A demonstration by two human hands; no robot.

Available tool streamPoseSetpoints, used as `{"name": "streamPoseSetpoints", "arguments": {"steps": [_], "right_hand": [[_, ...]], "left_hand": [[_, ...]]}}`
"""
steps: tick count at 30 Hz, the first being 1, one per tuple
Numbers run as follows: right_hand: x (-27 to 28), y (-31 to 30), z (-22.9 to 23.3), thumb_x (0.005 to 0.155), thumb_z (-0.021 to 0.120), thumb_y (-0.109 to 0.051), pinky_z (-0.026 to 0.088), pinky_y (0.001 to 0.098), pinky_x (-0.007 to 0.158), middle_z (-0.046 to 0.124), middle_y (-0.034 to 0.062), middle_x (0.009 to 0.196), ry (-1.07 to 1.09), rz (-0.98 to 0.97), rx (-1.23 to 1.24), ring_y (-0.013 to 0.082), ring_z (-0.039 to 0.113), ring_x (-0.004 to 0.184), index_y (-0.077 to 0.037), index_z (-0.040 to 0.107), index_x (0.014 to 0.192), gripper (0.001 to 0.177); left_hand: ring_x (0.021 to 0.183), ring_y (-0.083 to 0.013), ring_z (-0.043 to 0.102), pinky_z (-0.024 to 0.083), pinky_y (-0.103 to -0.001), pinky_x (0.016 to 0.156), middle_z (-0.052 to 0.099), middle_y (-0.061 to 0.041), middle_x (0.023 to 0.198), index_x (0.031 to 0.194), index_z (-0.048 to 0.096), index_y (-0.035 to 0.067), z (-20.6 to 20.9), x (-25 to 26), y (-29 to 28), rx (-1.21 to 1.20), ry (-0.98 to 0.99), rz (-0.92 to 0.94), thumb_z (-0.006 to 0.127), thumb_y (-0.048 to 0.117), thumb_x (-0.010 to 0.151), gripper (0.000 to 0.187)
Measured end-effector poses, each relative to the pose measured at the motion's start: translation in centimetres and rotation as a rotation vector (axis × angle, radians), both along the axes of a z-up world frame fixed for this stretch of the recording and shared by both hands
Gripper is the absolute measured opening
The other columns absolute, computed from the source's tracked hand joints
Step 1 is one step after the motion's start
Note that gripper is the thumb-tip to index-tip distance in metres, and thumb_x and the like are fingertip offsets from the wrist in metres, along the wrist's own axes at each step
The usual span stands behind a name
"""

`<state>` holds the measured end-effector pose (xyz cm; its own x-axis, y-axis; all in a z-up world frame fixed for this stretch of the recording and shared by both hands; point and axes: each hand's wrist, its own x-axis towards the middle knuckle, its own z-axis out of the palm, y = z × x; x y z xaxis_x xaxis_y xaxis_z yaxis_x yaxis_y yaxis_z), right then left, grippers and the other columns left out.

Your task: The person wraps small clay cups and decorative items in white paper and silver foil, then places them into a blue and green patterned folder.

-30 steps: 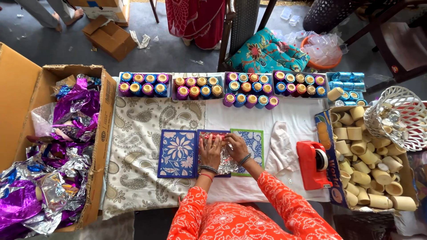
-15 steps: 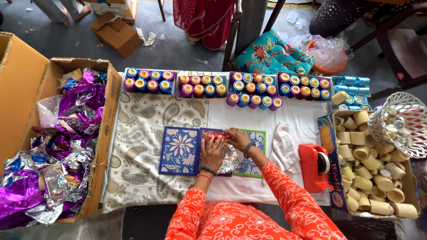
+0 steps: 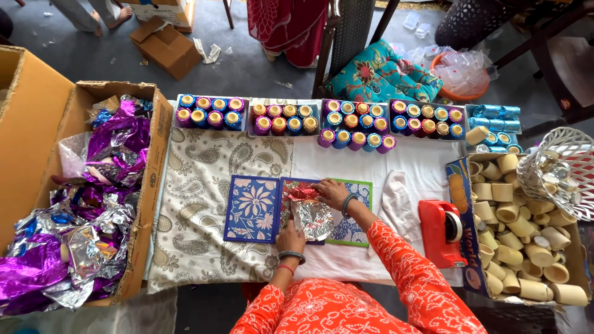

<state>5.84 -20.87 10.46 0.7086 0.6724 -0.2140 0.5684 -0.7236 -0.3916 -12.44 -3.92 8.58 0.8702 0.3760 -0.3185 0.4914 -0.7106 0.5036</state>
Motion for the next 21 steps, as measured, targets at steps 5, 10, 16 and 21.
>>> {"name": "streamPoseSetpoints", "arguments": {"steps": [5, 10, 16, 21], "right_hand": [[-0.2, 0.3, 0.6, 0.093, 0.065, -0.043, 0.04, 0.0472, 0.099, 0.064, 0.0089, 0.125, -0.04, 0.003, -0.015, 0.0293, 0.052, 0.126, -0.019, 0.055, 0.144, 0.057], [-0.2, 0.5, 0.3, 0.096, 0.063, -0.04, 0.042, 0.0459, 0.096, 0.064, 0.0089, 0.121, -0.065, -0.136, 0.049, 0.0291, 0.054, 0.121, -0.019, 0.057, 0.143, 0.052], [-1.6, 0.5, 1.0, 0.09, 0.07, -0.038, 0.041, 0.0453, 0.094, 0.065, 0.0078, 0.124, -0.219, -0.129, 0.11, 0.0286, 0.054, 0.122, -0.017, 0.06, 0.137, 0.052], [-2.4, 0.9, 1.4, 0.085, 0.073, -0.033, 0.041, 0.0449, 0.097, 0.065, 0.0055, 0.126, -0.311, -0.146, 0.158, 0.0261, 0.054, 0.126, -0.017, 0.062, 0.136, 0.055]], "left_hand": [[0.083, -0.0367, 0.073, 0.057, -0.046, 0.072, 0.076, -0.017, 0.089, 0.094, 0.076, 0.008, -9.3, 1.9, 3.3, -0.263, -0.168, 0.264, 0.077, 0.025, 0.084, 0.019], [0.081, -0.0321, 0.075, 0.058, -0.044, 0.075, 0.076, -0.014, 0.087, 0.094, 0.075, 0.006, -9.2, 3.1, 5.0, -0.362, -0.209, 0.237, 0.081, 0.021, 0.078, 0.022], [0.101, -0.0308, 0.067, 0.054, -0.044, 0.089, 0.071, -0.011, 0.106, 0.117, 0.068, 0.009, 3.1, 4.0, 4.7, -0.029, -0.376, 0.238, 0.075, 0.01, 0.081, 0.037], [0.125, -0.0262, 0.06, 0.049, -0.039, 0.11, 0.066, -0.006, 0.129, 0.128, 0.067, 0.016, 4.3, 7.7, 3.2, 0.013, -0.662, -0.134, 0.072, 0.01, 0.095, 0.034]]}}
